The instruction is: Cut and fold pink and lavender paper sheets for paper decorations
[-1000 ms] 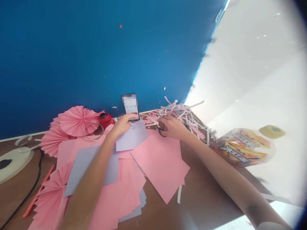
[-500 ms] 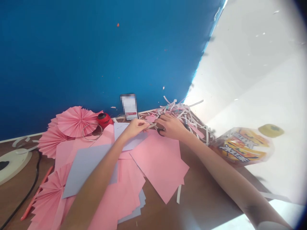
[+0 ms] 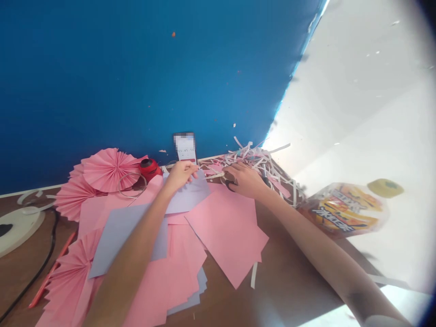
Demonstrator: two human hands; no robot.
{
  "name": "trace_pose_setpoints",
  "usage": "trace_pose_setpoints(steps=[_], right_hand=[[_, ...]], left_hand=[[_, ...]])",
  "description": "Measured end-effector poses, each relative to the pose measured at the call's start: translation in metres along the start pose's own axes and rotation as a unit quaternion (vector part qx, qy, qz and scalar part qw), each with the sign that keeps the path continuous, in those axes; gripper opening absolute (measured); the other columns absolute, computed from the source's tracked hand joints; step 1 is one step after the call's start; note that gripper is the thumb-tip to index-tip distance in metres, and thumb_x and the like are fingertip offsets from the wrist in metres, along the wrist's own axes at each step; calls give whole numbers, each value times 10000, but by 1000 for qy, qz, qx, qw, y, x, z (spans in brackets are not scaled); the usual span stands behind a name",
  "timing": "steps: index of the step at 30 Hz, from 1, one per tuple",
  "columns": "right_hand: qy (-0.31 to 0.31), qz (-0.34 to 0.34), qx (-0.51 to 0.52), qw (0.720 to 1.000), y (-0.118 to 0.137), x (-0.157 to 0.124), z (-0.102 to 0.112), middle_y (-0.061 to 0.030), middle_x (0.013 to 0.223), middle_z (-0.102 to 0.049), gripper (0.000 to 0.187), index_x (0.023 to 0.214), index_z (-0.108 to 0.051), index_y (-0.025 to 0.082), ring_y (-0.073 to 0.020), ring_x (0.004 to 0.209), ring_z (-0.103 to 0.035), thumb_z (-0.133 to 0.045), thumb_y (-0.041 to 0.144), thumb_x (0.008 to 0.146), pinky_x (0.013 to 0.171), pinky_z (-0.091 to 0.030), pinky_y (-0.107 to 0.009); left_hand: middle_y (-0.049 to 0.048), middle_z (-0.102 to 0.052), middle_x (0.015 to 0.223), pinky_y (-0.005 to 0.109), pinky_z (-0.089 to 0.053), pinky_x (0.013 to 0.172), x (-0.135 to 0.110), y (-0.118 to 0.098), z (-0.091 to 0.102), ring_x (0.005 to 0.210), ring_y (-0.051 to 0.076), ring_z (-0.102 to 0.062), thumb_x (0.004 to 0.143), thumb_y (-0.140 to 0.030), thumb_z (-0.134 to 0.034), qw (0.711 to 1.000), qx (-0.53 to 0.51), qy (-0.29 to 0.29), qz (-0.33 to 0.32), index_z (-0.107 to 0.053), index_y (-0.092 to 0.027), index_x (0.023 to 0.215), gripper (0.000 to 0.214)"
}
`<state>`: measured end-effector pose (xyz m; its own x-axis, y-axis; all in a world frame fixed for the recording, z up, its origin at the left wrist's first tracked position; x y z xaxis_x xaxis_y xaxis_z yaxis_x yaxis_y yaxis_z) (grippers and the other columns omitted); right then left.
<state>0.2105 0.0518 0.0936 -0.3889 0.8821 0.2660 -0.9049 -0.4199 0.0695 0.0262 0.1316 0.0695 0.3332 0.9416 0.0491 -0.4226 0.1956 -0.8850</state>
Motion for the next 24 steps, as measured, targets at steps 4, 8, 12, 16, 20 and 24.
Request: trace_pose_setpoints(steps=[4, 8, 12, 16, 20, 24], right_hand=[[50, -123, -13, 991, -30, -2, -9, -76, 949, -663, 445, 1251, -481, 207, -234, 846, -588, -519, 318, 822, 636, -360, -279], [90, -185, -68, 976, -46, -6, -14, -92, 935, -679, 268, 1074, -611, 226, -237, 838, -624, -491, 317, 852, 642, -379, -280], [112, -182, -100, 972, -49, -7, -16, -109, 948, -683, 256, 1039, -652, 237, -258, 866, -641, -481, 323, 869, 672, -412, -304], [114, -180, -118, 970, -51, -9, -16, -134, 959, -669, 260, 1043, -663, 207, -268, 893, -641, -484, 297, 878, 689, -437, -314], [101, -180, -126, 970, -55, -10, -17, -171, 1006, -649, 275, 1068, -663, 171, -285, 982, -611, -484, 255, 878, 698, -452, -314], [127, -182, -110, 969, -61, -12, -27, -177, 970, -666, 267, 1044, -660, 139, -296, 1027, -593, -456, 193, 879, 726, -455, -320]], left_hand=[[74, -705, 996, 299, -509, 709, 2, -9, 21, 785, 172, -658, 778, -204, -545, 993, 97, -16, -64, -664, -197, 999, 251], [61, -695, 1055, 335, -469, 894, 0, -18, 16, 1005, 197, -629, 745, -99, -482, 982, 148, 11, -117, -679, -204, 942, 298], [56, -693, 924, 265, -486, 643, 0, -12, 3, 686, 148, -647, 811, -149, -416, 988, 130, 24, -77, -636, -187, 921, 248], [32, -678, 870, 225, -371, 486, -2, -7, 0, 534, 122, -562, 879, -231, -369, 984, 167, 5, -57, -595, -236, 1032, 273], [15, -634, 678, 244, -354, 536, -3, -7, -2, 579, 159, -557, 901, -294, -381, 968, 238, 5, -82, -614, -237, 900, 241], [51, -651, 709, 287, -410, 651, -3, -9, -3, 704, 209, -602, 885, -336, -450, 955, 281, -15, -95, -631, -213, 737, 264]])
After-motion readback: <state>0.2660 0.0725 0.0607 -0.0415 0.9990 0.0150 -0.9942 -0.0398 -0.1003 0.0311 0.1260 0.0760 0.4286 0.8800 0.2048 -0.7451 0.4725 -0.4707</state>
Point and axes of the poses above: each hand's wrist, its own x-axis towards the middle knuckle, its own z-axis out of the back of the hand, y = z × x, the point moved 9 cm from there along x, towards the middle knuckle
